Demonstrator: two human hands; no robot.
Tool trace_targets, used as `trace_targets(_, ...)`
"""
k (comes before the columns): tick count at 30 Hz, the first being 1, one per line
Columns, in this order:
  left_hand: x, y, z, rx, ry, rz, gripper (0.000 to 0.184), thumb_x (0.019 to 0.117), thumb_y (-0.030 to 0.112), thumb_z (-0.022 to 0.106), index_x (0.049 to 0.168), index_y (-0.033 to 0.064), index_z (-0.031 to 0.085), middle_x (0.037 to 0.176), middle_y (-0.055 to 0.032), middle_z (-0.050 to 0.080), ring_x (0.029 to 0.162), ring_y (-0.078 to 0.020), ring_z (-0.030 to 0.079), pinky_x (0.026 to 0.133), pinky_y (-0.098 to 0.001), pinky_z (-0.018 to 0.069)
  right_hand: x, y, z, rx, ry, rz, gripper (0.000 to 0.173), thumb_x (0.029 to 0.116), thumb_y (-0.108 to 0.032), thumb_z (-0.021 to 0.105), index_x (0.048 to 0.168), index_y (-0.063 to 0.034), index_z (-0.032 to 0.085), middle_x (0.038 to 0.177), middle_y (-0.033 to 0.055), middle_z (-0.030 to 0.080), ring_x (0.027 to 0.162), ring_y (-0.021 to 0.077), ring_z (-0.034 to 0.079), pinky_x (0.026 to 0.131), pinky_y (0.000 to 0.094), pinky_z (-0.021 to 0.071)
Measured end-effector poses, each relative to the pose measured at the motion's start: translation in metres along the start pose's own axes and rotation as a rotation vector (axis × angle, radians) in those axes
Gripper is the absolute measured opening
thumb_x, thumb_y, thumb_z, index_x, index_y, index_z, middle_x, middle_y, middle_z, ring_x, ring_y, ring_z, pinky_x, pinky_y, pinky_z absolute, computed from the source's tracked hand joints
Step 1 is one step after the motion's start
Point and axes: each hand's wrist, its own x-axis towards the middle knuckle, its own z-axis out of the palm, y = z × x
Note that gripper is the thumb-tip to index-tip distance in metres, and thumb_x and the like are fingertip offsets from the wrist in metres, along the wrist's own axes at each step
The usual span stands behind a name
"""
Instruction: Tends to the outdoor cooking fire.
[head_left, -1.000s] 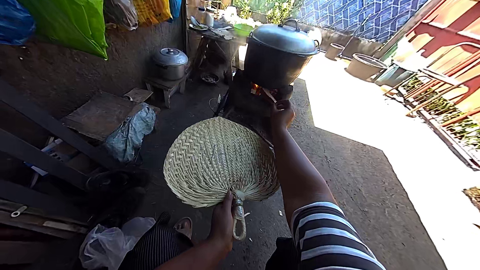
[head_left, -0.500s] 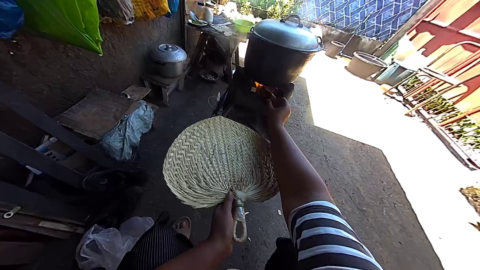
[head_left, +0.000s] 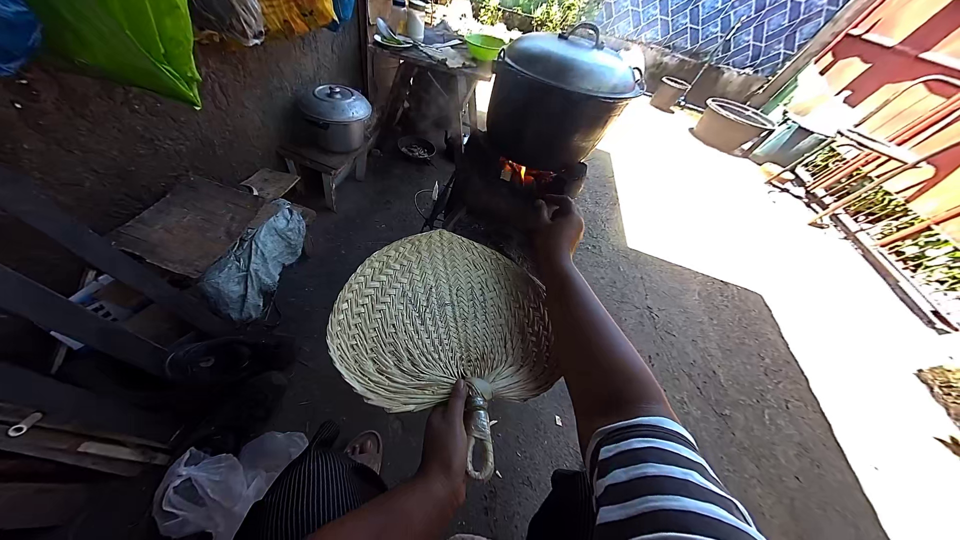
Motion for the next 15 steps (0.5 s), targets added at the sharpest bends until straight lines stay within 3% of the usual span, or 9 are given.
trace_targets(3,0.0,0.0,0.0,0.008,0.004,0.016,0.041,0.1093,0.036,0.044,0.107,0.0009,0.065,0.091,-0.0104,0.067,0.082,-0.015,0.066,0.075,-0.0286,0.0548,-0.022,0.007,-0.015,0.102,-0.027,-0.02,0.031,0.1012,-0.024,0.062,0.121,-0.0007,0.068,0.098,0.0183,0.065,0.084,0.0297,0.06,0.082,0.0505,0.0487)
trace_targets(6,-0.002,0.001,-0.001,0.029,0.026,0.028,0.04,0.1092,0.036,0.045,0.106,0.0011,0.065,0.091,-0.0097,0.065,0.081,-0.0143,0.064,0.074,-0.0281,0.0534,-0.049,0.011,-0.05,0.157,-0.147,-0.05,0.026,0.1014,-0.022,0.063,0.116,-0.0005,0.068,0.099,0.0172,0.068,0.084,0.0254,0.063,0.082,0.0469,0.0505)
trace_targets(9,-0.002,-0.001,-0.002,0.049,0.027,0.042,0.041,0.1094,0.037,0.044,0.104,0.0016,0.065,0.087,-0.0083,0.064,0.074,-0.0126,0.062,0.066,-0.0258,0.0508,-0.092,0.012,-0.101,0.156,-0.346,-0.164,0.025,0.0995,-0.018,0.067,0.116,-0.0003,0.068,0.097,0.0132,0.067,0.082,0.0192,0.063,0.077,0.041,0.0527)
trace_targets(11,-0.001,-0.003,-0.004,0.057,0.006,0.043,0.042,0.1096,0.038,0.043,0.107,0.0012,0.064,0.086,-0.0085,0.063,0.073,-0.0135,0.061,0.066,-0.0269,0.0514,-0.13,0.013,-0.133,0.148,-0.596,-0.315,0.035,0.0921,-0.015,0.074,0.123,-0.0005,0.067,0.11,0.0158,0.068,0.095,0.0253,0.066,0.081,0.0458,0.0561)
trace_targets(13,-0.001,-0.007,-0.004,0.065,-0.006,0.033,0.043,0.1095,0.039,0.043,0.109,0.0014,0.064,0.087,-0.0086,0.063,0.073,-0.0143,0.06,0.066,-0.0278,0.051,-0.17,0.014,-0.157,0.114,-0.799,-0.442,0.046,0.086,-0.024,0.08,0.126,-0.0049,0.069,0.118,0.0147,0.068,0.105,0.0264,0.066,0.088,0.0463,0.0563)
trace_targets(15,0.0,-0.013,-0.002,0.078,-0.009,0.033,0.042,0.1096,0.039,0.043,0.107,0.0022,0.063,0.084,-0.0079,0.062,0.068,-0.0134,0.059,0.06,-0.0266,0.0497,-0.215,0.016,-0.17,0.15,-0.795,-0.444,0.033,0.0914,-0.03,0.074,0.11,-0.0028,0.073,0.101,0.0121,0.071,0.089,0.0191,0.067,0.08,0.0374,0.0567)
